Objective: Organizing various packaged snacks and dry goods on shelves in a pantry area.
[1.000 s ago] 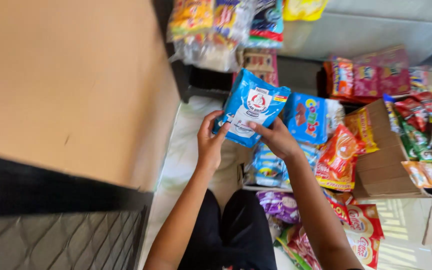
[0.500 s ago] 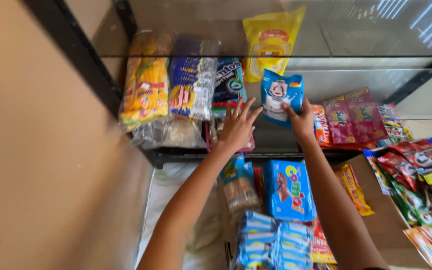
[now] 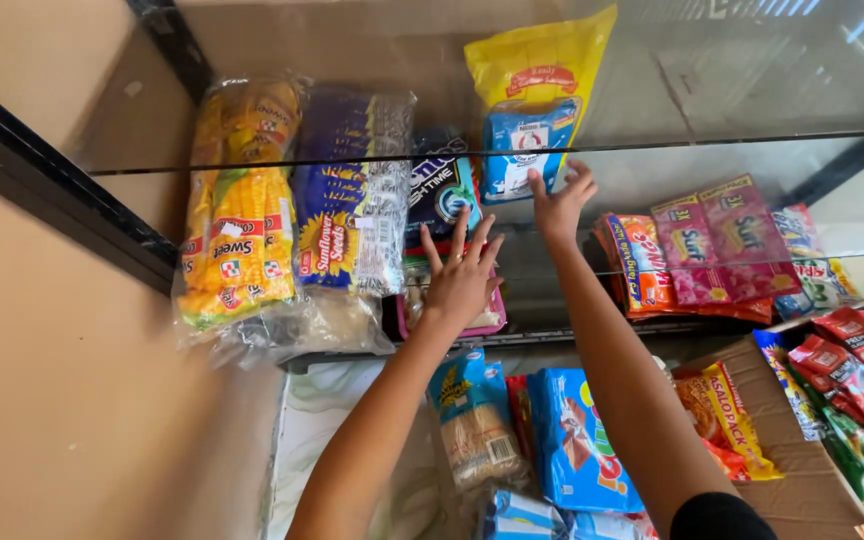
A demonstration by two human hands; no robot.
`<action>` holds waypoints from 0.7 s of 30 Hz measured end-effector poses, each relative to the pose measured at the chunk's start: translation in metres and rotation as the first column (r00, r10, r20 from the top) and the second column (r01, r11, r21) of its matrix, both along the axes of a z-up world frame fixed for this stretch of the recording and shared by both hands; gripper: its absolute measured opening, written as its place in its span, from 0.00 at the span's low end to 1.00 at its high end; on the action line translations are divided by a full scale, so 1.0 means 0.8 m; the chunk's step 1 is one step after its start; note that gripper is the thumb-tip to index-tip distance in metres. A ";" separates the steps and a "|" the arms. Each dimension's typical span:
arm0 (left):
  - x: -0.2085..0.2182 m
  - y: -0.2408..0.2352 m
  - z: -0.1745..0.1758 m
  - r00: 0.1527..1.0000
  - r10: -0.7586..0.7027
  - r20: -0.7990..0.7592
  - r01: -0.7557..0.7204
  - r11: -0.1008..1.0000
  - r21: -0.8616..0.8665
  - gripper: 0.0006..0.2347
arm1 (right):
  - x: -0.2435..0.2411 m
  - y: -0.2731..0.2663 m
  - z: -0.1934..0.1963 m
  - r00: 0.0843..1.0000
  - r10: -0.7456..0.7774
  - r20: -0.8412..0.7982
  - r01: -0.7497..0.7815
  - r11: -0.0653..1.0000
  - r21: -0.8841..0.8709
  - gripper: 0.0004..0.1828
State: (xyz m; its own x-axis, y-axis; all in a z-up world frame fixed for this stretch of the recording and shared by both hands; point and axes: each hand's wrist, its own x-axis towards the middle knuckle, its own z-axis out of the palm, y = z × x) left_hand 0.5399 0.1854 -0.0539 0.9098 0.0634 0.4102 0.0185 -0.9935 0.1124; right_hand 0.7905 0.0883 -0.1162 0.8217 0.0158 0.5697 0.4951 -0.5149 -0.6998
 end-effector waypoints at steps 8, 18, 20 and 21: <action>-0.009 -0.012 0.008 0.996 0.024 0.088 -0.025 1.000 0.009 0.34 | -0.053 -0.037 0.007 0.971 0.239 0.020 -0.240 0.968 0.079 0.34; -0.181 -0.141 0.044 0.985 0.004 0.175 0.044 0.963 -0.267 0.36 | -0.312 -0.179 0.105 0.899 0.437 0.021 -0.417 0.871 -0.261 0.34; -0.229 -0.180 0.042 0.991 0.008 0.136 0.035 0.949 -0.314 0.36 | -0.360 -0.215 0.122 0.898 0.439 0.003 -0.418 0.858 -0.297 0.33; -0.256 -0.198 0.040 0.995 0.013 0.095 0.022 0.934 -0.356 0.37 | -0.388 -0.232 0.128 0.896 0.444 -0.015 -0.423 0.844 -0.329 0.32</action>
State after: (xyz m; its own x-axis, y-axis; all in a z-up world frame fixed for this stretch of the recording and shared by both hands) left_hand 0.3349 0.0273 -0.0221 0.8688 0.2170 0.4451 -0.0138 -0.8879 0.4599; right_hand 0.4805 -0.0973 -0.0136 0.6536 0.5492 0.5208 0.7551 -0.4257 -0.4986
